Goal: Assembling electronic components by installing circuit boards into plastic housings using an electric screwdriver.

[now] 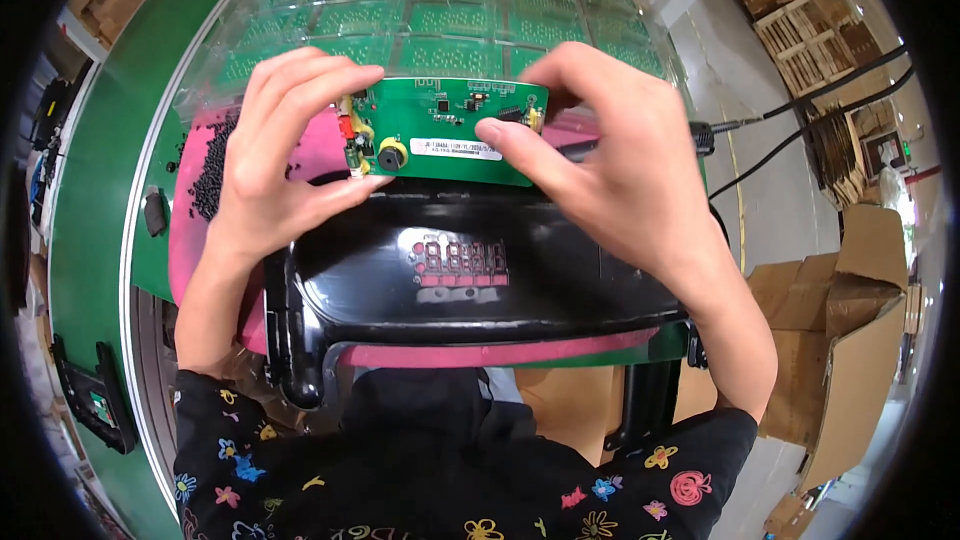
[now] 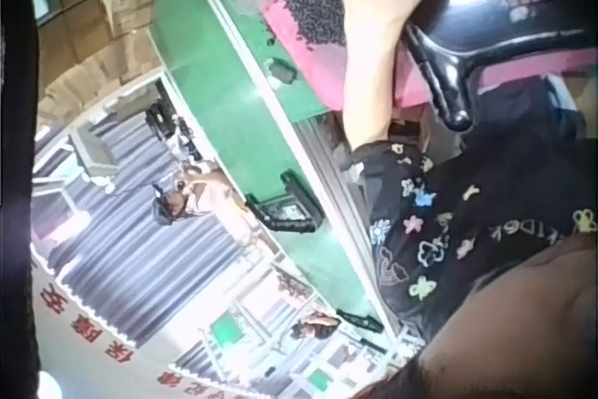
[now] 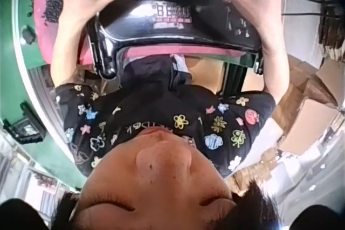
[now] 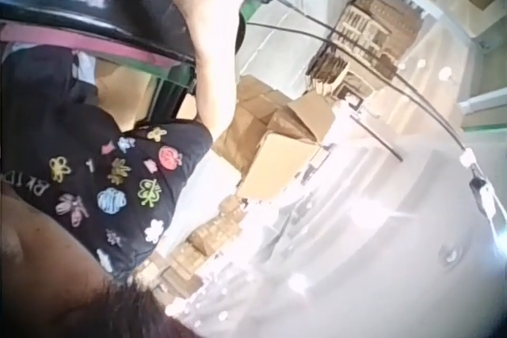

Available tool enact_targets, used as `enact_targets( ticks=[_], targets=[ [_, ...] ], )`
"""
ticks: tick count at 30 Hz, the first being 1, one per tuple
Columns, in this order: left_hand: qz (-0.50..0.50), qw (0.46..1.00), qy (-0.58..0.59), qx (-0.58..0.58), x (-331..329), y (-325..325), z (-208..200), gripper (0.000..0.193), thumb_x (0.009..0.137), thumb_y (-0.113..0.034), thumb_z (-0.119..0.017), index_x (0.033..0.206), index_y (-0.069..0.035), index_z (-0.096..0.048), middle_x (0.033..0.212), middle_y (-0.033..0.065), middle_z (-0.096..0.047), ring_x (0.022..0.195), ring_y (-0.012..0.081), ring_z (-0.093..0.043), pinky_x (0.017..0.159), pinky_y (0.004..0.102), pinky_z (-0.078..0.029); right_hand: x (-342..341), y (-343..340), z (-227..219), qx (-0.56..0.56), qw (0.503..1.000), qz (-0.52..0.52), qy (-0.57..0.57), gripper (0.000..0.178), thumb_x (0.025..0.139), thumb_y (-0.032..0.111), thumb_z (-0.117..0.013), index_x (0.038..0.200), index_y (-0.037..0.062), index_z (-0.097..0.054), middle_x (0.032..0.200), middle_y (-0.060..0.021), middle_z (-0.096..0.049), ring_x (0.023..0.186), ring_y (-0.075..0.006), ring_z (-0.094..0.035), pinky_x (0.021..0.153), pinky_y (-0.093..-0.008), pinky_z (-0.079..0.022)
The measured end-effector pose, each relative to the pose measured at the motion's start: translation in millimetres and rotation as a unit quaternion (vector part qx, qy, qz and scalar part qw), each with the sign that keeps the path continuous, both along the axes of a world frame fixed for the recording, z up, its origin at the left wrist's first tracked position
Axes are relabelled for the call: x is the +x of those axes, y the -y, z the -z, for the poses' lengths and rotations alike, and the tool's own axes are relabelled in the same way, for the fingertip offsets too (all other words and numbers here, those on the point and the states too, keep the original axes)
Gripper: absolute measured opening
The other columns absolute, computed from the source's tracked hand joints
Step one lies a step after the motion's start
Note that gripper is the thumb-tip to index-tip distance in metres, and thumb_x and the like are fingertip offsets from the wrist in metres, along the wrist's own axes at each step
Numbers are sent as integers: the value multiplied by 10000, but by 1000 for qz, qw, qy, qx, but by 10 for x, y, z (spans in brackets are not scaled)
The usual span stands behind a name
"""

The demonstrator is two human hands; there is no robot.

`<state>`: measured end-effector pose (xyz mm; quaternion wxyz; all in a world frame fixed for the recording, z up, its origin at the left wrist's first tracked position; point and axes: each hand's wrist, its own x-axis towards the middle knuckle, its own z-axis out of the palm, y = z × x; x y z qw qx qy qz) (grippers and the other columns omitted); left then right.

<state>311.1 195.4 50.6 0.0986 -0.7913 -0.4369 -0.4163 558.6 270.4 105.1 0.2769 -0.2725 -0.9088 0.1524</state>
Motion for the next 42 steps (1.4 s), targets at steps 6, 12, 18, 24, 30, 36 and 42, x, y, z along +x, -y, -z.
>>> enact_targets(
  ticks=[6, 12, 18, 24, 30, 36, 42],
  targets=[
    [108, 992, -34, -56, 103, 101, 14, 676, 564, -254, -857, 1162, -29, -635, 1084, 114, -616, 1026, 314, -574, 903, 432, -465, 356, 337, 225, -87, 995, 35, -41, 64, 878, 42, -600, 871, -17, -626, 648, -79, -622, 555, -158, -616, 525, -256, -463],
    [195, 957, -26, -211, 196, 222, 56, 637, 561, -201, -843, 1131, -17, -627, 1014, 113, -627, 919, 291, -613, 797, 377, -493, 634, 718, 301, -301, 953, 40, -20, 409, 814, 71, -711, 1186, -30, -576, 824, -86, -667, 699, -137, -643, 665, -265, -520],
    [211, 925, -33, -316, 236, 342, 79, 603, 572, -201, -836, 1096, -16, -601, 959, 106, -620, 871, 298, -627, 776, 384, -519, 680, 828, 555, -193, 980, -37, 34, 645, 550, 248, -927, 1039, -6, -592, 944, -131, -654, 823, -290, -649, 744, -352, -534],
    [114, 904, -85, -403, 269, 352, 110, 604, 600, -204, -829, 1107, -25, -554, 957, 99, -582, 846, 291, -625, 672, 365, -528, 609, 519, 763, -196, 980, -27, -2, 549, 569, 121, -858, 1043, 13, -602, 1104, -154, -643, 1019, -298, -626, 900, -372, -488],
    [59, 908, -109, -401, 348, 324, 190, 598, 634, -214, -828, 1116, -23, -531, 1037, 84, -533, 823, 270, -620, 617, 361, -512, 568, 417, 968, -191, 982, -12, 1, 551, 563, 93, -846, 1051, 34, -597, 1156, -130, -590, 1068, -312, -563, 918, -395, -458],
    [34, 898, -126, -420, 371, 307, 178, 607, 639, -209, -827, 1125, -32, -508, 1060, 72, -509, 836, 270, -614, 624, 351, -513, 544, 387, 988, -169, 986, -9, 9, 560, 562, 66, -835, 1069, 36, -601, 1145, -125, -577, 1026, -321, -562, 888, -397, -464],
    [36, 899, -127, -418, 377, 308, 195, 627, 644, -221, -825, 1141, -32, -494, 1069, 80, -499, 868, 282, -607, 647, 352, -513, 534, 410, 978, -175, 984, 8, 22, 546, 568, 61, -824, 1068, 31, -606, 1141, -116, -577, 1029, -316, -556, 884, -388, -467]
  ],
)
